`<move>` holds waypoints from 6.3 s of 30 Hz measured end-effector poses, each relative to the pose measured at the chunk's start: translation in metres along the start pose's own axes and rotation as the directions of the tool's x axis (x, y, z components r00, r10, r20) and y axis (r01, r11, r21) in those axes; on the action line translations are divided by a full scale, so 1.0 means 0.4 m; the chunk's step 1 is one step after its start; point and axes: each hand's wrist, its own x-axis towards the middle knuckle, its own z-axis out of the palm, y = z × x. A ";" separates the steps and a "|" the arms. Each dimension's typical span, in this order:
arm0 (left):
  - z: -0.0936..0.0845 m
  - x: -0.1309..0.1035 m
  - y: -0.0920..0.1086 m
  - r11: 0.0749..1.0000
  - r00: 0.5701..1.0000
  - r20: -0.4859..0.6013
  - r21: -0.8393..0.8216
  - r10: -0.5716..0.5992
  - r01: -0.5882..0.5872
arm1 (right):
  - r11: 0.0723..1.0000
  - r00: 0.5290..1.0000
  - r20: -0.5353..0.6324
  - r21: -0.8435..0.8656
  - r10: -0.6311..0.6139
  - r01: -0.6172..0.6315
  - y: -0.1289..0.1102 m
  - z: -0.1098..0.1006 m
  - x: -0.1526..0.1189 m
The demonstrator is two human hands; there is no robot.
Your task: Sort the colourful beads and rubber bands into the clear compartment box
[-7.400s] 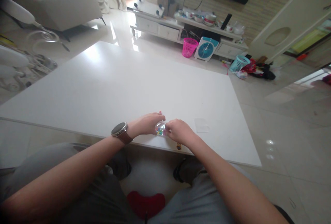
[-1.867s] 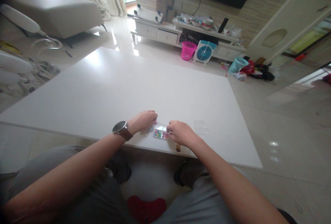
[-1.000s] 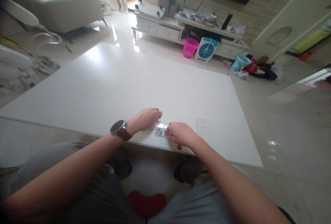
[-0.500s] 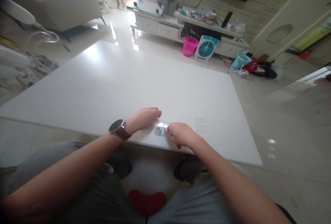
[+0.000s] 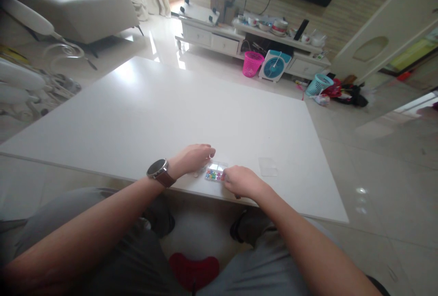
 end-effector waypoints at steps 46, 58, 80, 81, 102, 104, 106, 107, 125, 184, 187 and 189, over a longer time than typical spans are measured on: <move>0.002 -0.002 0.002 0.999 0.999 0.006 0.040 0.034 -0.034 | 0.999 0.999 -0.003 -0.005 -0.033 0.033 0.011 -0.001 -0.009; 0.002 0.000 0.004 0.999 1.000 0.015 0.032 0.028 -0.028 | 1.000 1.000 0.008 -0.019 -0.001 0.001 0.005 0.007 -0.002; -0.005 -0.002 0.006 0.999 1.000 0.009 0.029 0.028 -0.028 | 0.997 0.995 -0.087 -0.063 0.049 -0.055 -0.013 0.010 0.020; -0.005 -0.002 0.006 0.999 1.000 0.011 0.028 0.027 -0.027 | 0.997 0.995 -0.087 -0.059 0.050 -0.055 -0.014 0.010 0.020; -0.006 -0.006 0.008 0.999 0.999 0.014 0.036 0.034 -0.034 | 0.997 0.997 -0.060 -0.060 0.047 -0.051 -0.018 0.007 0.018; -0.007 -0.006 0.009 0.999 0.999 0.015 0.034 0.034 -0.035 | 0.996 0.997 -0.050 -0.069 0.052 -0.055 -0.018 0.007 0.018; -0.007 -0.006 0.009 0.999 0.999 0.014 0.029 0.038 -0.039 | 0.995 0.997 -0.049 -0.081 0.060 -0.063 -0.018 0.006 0.017; -0.007 -0.005 0.009 0.999 0.999 0.013 0.028 0.039 -0.040 | 0.994 0.997 -0.053 -0.084 0.063 -0.067 -0.019 0.005 0.016; 0.000 -0.004 0.004 0.999 0.999 0.002 0.021 0.043 -0.043 | 0.995 0.994 -0.081 -0.071 0.067 -0.073 -0.011 -0.008 0.007; 0.040 0.003 0.072 0.950 0.953 -0.046 -0.080 0.299 -0.302 | 0.995 0.980 -0.196 0.102 0.034 -0.014 0.040 -0.026 -0.007; 0.036 0.005 0.067 0.946 0.950 -0.047 -0.091 0.309 -0.312 | 0.993 0.980 -0.197 0.114 0.039 -0.017 0.038 -0.025 -0.008; 0.021 0.005 0.059 0.953 0.955 -0.054 -0.076 0.291 -0.294 | 0.991 0.981 -0.188 0.131 0.055 -0.031 0.036 -0.024 -0.008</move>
